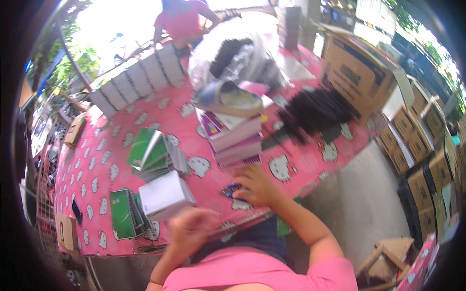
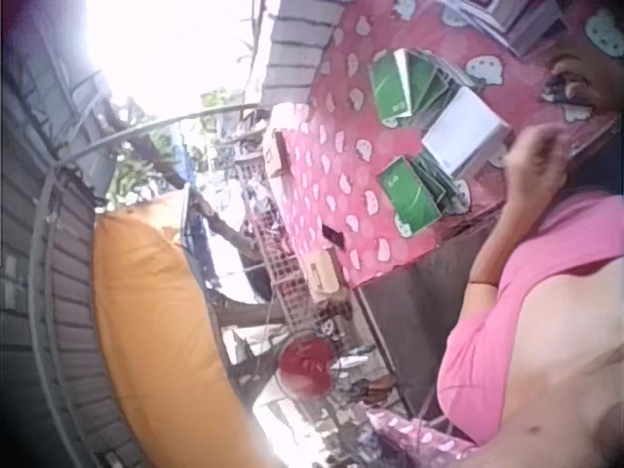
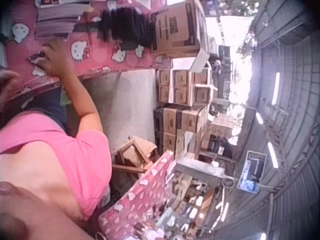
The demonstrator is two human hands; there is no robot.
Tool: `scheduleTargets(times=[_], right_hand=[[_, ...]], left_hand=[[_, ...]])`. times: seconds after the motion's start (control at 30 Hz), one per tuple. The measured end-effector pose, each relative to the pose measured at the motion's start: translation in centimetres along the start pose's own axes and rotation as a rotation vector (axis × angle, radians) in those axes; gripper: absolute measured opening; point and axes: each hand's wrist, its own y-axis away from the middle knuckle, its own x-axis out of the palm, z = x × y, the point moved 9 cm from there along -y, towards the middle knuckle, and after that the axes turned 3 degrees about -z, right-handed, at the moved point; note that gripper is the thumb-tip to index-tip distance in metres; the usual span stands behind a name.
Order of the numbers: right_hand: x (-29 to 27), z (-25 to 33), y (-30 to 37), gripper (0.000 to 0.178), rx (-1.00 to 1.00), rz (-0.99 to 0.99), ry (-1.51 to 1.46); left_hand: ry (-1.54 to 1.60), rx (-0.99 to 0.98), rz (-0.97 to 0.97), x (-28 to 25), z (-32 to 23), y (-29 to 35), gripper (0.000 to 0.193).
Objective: The person threads spiral wire into the punched holes of green notebook covers and paper stacks, using pliers to trim and secure the wire ends.
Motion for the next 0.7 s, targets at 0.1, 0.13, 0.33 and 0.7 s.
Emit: scheduleTargets(times=[0.1,0.13,0.33,0.7], right_hand=[[0.3,0.3,0.0,0.039,0.012,-0.02,-0.035],[0.4,-0.1,0.0,0.038,0.028,-0.026,-0.042],[0.5,-0.1,-0.2,0.035,0.018,-0.028,-0.024],[0.0,-0.3,-0.1,0.032,0.07,-0.062,-0.063]], left_hand=[[0.057,-0.055,0.85,12.3,3.8,2.3,0.033],[0.056,0.045,1.077,16.0,5.1,3.6,0.04],[0.211,-0.276,1.097,22.3,9.3,3.2,0.071],[0.383,-0.207,1.083,24.1,8.4,2.8,0.079]])
